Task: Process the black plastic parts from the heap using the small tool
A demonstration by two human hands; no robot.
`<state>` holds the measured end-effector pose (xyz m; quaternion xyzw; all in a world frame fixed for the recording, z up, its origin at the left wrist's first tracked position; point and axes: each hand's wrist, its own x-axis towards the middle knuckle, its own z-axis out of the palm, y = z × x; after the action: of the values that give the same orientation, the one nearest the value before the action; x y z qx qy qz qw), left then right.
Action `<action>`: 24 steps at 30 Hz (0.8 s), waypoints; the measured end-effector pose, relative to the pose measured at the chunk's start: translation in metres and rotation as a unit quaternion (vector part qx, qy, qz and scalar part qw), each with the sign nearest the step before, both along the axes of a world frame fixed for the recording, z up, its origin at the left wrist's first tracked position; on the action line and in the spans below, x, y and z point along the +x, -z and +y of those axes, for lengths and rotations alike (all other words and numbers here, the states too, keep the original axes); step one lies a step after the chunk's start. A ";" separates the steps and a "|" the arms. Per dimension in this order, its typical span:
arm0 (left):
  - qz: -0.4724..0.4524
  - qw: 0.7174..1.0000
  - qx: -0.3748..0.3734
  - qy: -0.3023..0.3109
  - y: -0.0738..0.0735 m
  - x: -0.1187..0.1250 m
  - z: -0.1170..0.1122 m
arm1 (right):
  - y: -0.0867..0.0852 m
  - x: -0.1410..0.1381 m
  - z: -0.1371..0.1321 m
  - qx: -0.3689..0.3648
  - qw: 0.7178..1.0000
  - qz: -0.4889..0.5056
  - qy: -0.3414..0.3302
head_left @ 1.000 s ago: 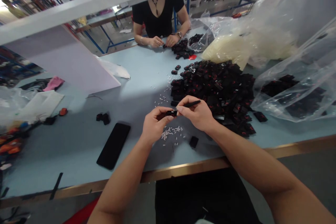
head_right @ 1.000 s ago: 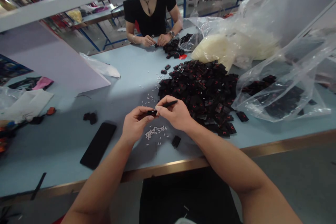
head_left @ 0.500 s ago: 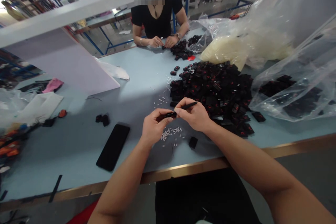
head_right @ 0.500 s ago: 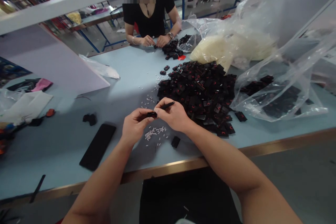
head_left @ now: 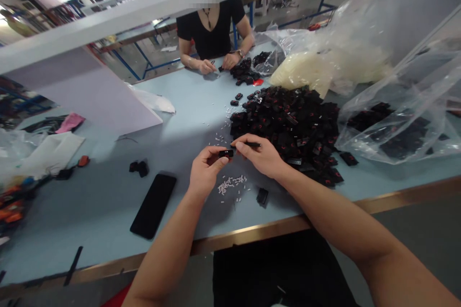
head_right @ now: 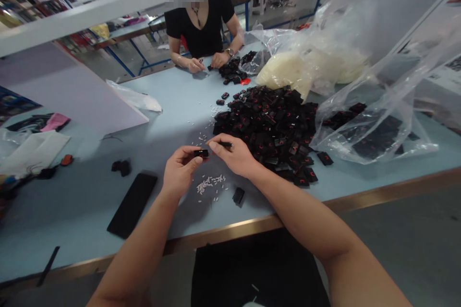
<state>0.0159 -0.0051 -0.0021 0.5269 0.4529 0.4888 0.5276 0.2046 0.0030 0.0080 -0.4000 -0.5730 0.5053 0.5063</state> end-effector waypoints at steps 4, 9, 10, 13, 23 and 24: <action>-0.034 0.999 -0.026 0.026 0.003 -0.005 0.003 | 0.004 -0.004 0.000 -0.008 0.997 -0.037 -0.073; -0.043 0.997 -0.044 0.035 0.004 -0.004 0.006 | 0.006 -0.003 0.004 -0.039 0.990 -0.069 -0.113; -0.051 0.997 -0.045 0.020 0.003 -0.003 0.007 | 0.006 -0.002 0.005 -0.060 0.989 -0.062 -0.117; -0.087 0.994 -0.050 -0.030 0.001 -0.001 0.009 | 0.003 0.002 0.008 -0.122 0.990 0.061 -0.040; -0.083 0.994 -0.076 0.004 -0.003 0.000 0.008 | 0.008 -0.010 0.004 -0.075 0.992 0.077 0.059; -0.080 0.994 -0.073 0.010 -0.004 0.000 0.008 | 0.009 -0.012 0.004 -0.031 0.997 0.032 0.068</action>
<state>0.0160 0.0024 0.0018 0.4511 0.4384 0.4895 0.6038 0.1931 0.0068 -0.0012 -0.4373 -0.5116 0.4997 0.5453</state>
